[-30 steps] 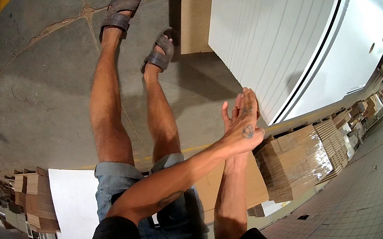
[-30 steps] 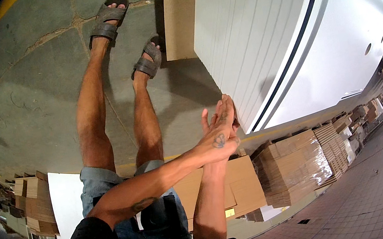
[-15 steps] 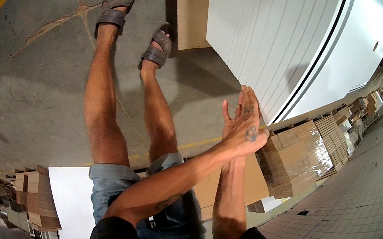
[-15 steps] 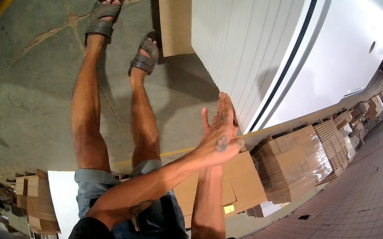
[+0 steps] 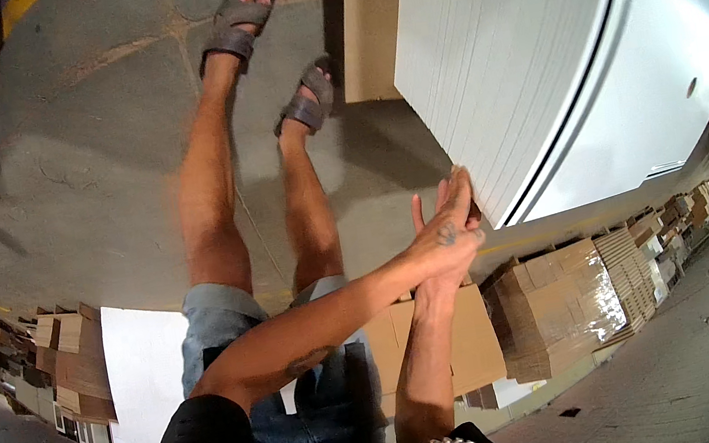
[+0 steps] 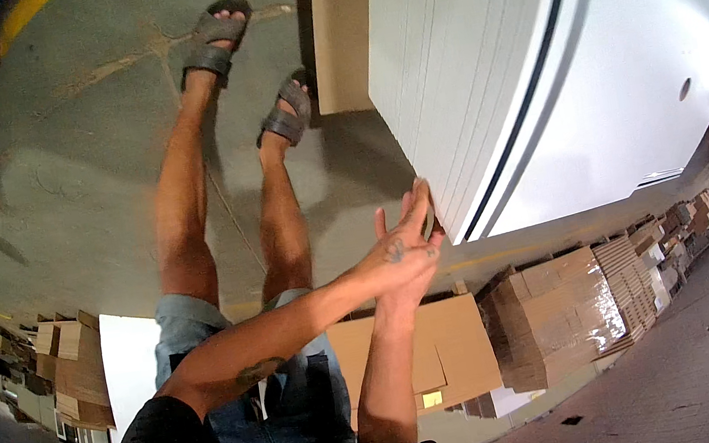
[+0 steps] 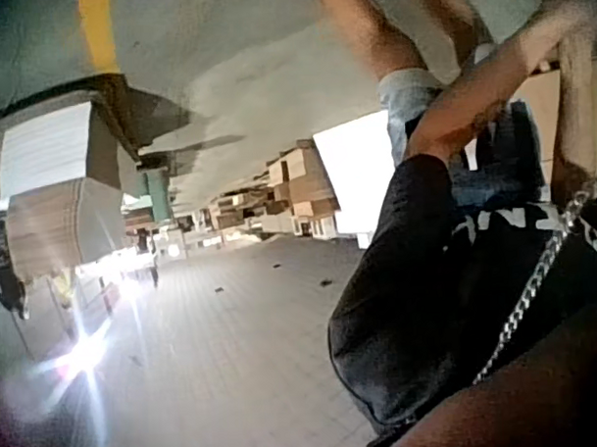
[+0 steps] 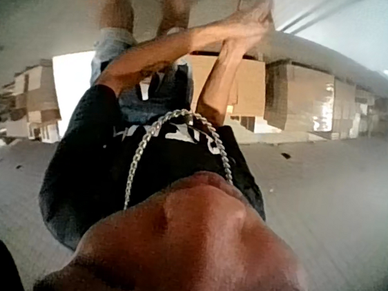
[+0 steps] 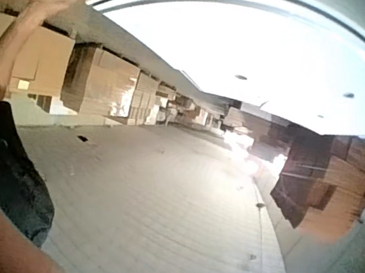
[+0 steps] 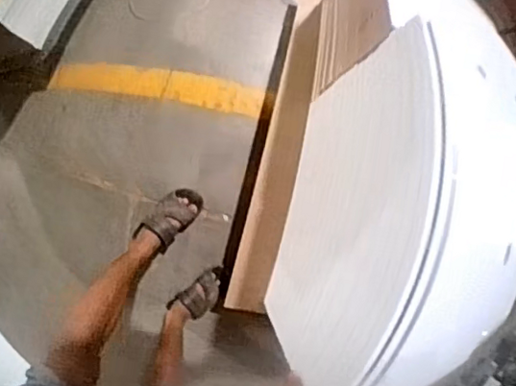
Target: The person picks up a stack of white boards with pre-drilled holes and places them onto a larger pile on a wooden pallet. They then adjust the alignment of the boards to ensure they are straight.
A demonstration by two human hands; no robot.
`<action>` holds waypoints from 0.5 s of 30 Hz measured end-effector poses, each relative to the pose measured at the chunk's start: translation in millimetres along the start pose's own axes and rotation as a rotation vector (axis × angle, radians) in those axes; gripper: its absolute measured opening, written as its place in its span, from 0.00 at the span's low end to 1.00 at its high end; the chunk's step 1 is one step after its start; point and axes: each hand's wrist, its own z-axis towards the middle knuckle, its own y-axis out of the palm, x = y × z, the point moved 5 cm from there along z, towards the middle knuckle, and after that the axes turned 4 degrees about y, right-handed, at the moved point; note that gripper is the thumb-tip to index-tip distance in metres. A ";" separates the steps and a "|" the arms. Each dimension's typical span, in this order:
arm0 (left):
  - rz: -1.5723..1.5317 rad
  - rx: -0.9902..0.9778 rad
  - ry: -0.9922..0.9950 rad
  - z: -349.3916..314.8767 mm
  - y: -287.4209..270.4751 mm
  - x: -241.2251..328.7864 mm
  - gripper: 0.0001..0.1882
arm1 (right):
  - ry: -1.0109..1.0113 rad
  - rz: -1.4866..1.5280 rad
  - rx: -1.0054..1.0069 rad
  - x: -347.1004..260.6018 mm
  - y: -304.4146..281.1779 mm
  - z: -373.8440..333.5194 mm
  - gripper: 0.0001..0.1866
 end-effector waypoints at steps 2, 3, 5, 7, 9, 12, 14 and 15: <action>-0.051 0.029 -0.056 -13.0 -15.7 -10.2 0.42 | 0.056 0.131 0.019 9.0 -22.5 -8.7 0.28; -0.084 0.070 -0.087 -22.7 -26.9 -19.0 0.39 | 0.084 0.110 0.060 13.0 -28.2 -18.1 0.28; -0.056 0.216 0.000 -56.3 -65.1 -45.4 0.33 | 0.151 -0.013 0.061 22.9 -35.9 -43.7 0.28; 0.028 0.301 0.049 -105.4 -114.2 -71.1 0.27 | 0.276 -0.244 0.003 52.7 -59.5 -66.7 0.28; 0.098 0.498 -0.003 -174.1 -162.0 -60.7 0.20 | 0.398 -0.502 -0.041 68.9 -73.2 -106.3 0.26; -0.054 0.689 0.168 -297.2 -233.1 -81.8 0.18 | 0.372 -1.036 -0.187 55.5 -73.3 -165.5 0.20; -0.378 0.874 0.034 -379.0 -251.9 -70.5 0.17 | 0.416 -0.855 -0.090 67.8 -121.2 -163.8 0.19; -0.264 0.871 0.077 -418.9 -260.1 -74.1 0.16 | 0.307 -1.060 -0.072 63.3 -130.3 -157.7 0.18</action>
